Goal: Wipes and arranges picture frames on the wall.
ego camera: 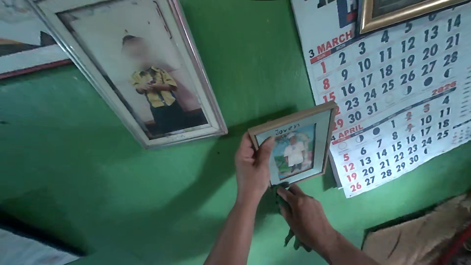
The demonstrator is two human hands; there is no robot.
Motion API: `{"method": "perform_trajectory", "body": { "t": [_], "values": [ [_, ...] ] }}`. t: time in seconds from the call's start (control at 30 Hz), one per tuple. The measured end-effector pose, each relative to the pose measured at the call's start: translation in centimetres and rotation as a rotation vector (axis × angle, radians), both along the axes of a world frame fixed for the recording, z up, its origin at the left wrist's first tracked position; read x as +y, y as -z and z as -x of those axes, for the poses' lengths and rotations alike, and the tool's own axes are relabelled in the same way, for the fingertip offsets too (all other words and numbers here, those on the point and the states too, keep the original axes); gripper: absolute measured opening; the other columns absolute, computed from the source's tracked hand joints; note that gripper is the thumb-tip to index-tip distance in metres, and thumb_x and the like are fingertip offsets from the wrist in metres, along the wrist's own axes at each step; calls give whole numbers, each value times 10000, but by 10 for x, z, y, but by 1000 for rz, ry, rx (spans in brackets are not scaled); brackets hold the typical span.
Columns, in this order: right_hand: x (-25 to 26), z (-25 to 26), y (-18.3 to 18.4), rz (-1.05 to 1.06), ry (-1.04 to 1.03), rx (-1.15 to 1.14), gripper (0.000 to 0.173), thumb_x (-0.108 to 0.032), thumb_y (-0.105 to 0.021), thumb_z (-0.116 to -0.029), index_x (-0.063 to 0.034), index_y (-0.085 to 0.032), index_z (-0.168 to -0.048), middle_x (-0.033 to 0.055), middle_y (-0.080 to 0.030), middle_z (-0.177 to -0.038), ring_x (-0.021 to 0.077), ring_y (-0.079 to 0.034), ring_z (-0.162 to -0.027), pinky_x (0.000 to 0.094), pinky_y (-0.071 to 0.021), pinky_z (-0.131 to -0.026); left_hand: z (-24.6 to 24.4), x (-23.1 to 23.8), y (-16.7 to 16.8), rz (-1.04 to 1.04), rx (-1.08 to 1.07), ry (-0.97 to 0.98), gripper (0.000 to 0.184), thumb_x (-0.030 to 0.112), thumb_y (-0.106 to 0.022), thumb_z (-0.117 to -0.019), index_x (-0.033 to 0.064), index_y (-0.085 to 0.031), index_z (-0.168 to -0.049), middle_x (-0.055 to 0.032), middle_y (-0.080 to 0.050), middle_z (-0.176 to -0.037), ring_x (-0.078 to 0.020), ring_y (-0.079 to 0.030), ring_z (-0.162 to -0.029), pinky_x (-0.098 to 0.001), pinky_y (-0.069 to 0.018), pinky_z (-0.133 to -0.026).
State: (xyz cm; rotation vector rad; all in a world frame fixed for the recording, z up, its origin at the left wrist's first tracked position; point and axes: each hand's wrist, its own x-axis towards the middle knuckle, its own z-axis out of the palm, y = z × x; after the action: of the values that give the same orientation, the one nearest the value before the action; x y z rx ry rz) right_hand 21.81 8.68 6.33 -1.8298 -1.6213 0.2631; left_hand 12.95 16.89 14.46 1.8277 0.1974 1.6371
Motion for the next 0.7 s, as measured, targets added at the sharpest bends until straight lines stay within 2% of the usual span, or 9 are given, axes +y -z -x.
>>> {"method": "perform_trajectory", "body": {
  "t": [0.1, 0.17, 0.23, 0.3, 0.37, 0.43, 0.5, 0.57, 0.7],
  "values": [
    [-9, -17, -2, 186, -167, 209, 403, -162, -562, -1022, -82, -602, -1415, 214, -599, -1316, 353, -637, -1122, 510, -516, -970, 2, 0, -1, -3, 24, 0, 242, 107, -608, -1015, 120, -589, -1255, 88, -701, -1083, 6, -675, -977, -190, -573, -864],
    [-19, -25, 7, 129, -220, 286, 386, -191, -609, -993, -61, -643, -1355, 210, -617, -1240, 332, -641, -1073, 497, -528, -934, 3, -1, -2, 7, 30, 3, 254, 99, -605, -1014, 117, -586, -1266, 81, -703, -1096, -4, -676, -988, -204, -576, -874],
    [-26, -26, 10, -182, -170, 343, 399, -316, -628, -979, -52, -698, -1270, 200, -641, -1172, 273, -664, -970, 442, -570, -825, 3, -1, -3, 14, 25, 6, 280, 77, -605, -1005, 111, -579, -1282, 76, -705, -1118, -11, -679, -999, -213, -576, -885],
    [-23, -23, -3, -545, -148, 381, 468, -431, -523, -1013, -67, -715, -1236, 155, -630, -1169, 148, -647, -946, 318, -573, -767, 6, -1, -3, 13, 42, 17, 304, 123, -604, -1013, 115, -570, -1315, 65, -693, -1218, -28, -673, -1058, -224, -569, -915],
    [-17, -17, -27, -796, -159, 337, 471, -407, -436, -1057, -74, -704, -1255, 133, -592, -1192, 86, -617, -988, 243, -560, -784, 11, 0, -3, 28, 82, 47, 366, 336, -548, -1050, 153, -550, -1366, 71, -641, -1344, -36, -643, -1142, -233, -550, -948],
    [-5, -7, -49, -943, -101, 171, 386, -320, -467, -1049, -84, -707, -1238, 144, -576, -1186, 122, -623, -971, 251, -566, -742, 13, -3, -4, 117, 64, 111, 509, 522, -366, -1072, 190, -561, -1405, 88, -634, -1350, -36, -611, -1194, -260, -519, -1004],
    [11, 2, -57, -1018, -33, -10, 275, -206, -566, -987, -76, -731, -1165, 179, -602, -1152, 231, -652, -960, 334, -585, -723, 12, -9, -5, 227, 7, 90, 491, 531, -271, -1085, 236, -626, -1254, 138, -680, -1154, 21, -628, -1081, -236, -532, -942],
    [24, 10, -45, -1020, -14, -104, 253, -123, -649, -918, -62, -746, -1143, 216, -636, -1153, 324, -678, -982, 413, -607, -754, 12, -10, -3, 272, -26, 51, 415, 501, -311, -1087, 252, -642, -1094, 145, -677, -983, 35, -642, -943, -218, -555, -849],
    [30, 14, 7, -926, 37, -165, 216, -106, -662, -894, -76, -768, -1080, 207, -681, -1065, 316, -710, -880, 400, -619, -703, 16, -4, -2, 230, -57, 172, 392, 422, -378, -1091, 175, -619, -1276, 61, -707, -1188, -71, -658, -1129, -324, -545, -1003]
  ]
}}
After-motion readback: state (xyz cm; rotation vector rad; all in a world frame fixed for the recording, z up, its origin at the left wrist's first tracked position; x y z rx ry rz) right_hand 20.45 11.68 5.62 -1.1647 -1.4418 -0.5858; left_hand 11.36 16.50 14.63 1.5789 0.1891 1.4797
